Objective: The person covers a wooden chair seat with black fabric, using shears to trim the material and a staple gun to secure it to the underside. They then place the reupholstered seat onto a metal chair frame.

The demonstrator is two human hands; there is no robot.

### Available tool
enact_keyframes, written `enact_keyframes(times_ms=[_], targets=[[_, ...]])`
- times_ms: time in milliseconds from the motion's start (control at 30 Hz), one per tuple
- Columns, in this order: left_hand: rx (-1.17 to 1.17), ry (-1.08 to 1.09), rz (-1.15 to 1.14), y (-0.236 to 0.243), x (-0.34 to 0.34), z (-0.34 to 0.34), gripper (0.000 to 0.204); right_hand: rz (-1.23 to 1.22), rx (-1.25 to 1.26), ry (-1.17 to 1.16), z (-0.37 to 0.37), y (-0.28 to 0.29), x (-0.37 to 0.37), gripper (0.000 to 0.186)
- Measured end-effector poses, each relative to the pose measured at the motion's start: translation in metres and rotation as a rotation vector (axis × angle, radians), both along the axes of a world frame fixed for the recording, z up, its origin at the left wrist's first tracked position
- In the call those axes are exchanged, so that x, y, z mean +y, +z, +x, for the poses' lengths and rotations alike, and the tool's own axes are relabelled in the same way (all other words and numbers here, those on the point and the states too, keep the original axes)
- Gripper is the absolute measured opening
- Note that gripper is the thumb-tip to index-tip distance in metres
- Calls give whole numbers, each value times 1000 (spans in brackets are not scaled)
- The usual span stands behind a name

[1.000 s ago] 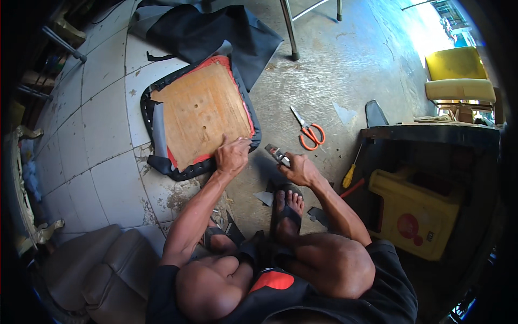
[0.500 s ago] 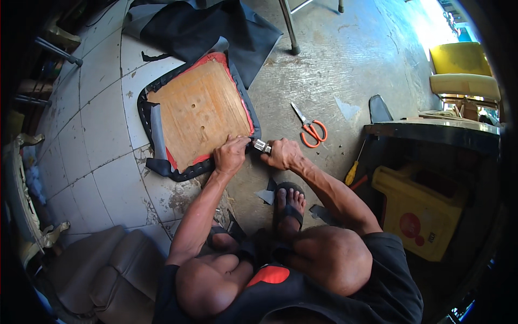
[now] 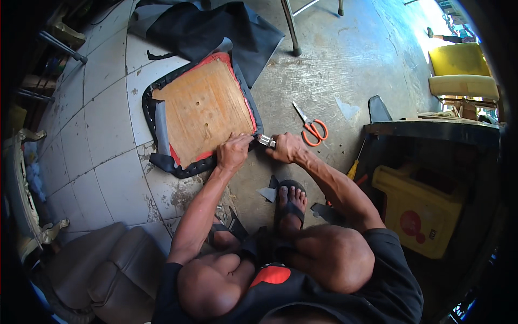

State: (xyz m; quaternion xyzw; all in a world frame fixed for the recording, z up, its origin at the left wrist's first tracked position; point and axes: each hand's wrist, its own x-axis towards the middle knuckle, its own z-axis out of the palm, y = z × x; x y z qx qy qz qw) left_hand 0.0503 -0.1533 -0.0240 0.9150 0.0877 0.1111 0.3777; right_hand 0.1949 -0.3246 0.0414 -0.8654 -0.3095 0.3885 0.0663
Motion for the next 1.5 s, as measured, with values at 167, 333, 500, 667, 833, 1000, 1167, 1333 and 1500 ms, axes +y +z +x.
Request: enact_keyframes(times_ms=[167, 333, 500, 667, 833, 1000, 1167, 1333, 1500], targets=[[14, -21, -17, 31, 11, -6, 34, -33, 65, -59, -10, 2, -7, 49], [56, -120, 167, 22, 18, -17, 26, 27, 177, -193, -56, 14, -23, 49], [20, -62, 197, 8, 19, -11, 11, 35, 150, -187, -70, 18, -2, 47], [8, -74, 187, 7, 26, -7, 9, -8, 92, -235, -75, 7, 14, 50], [90, -115, 208, 16, 30, -5, 11, -4, 62, -269, -81, -2, 17, 50], [73, -226, 320, 17, 41, -4, 8, 11, 104, -259, -83, 3, 14, 52], [20, -305, 337, 23, 45, 3, 12, 37, 116, -317, -98, -5, 28, 52], [91, -451, 413, 18, 63, 10, 15, 42, 121, -315, -100, -1, 31, 54], [-47, -490, 465, 3, 72, 8, 18, 28, 141, -262, -103, -6, 31, 54]])
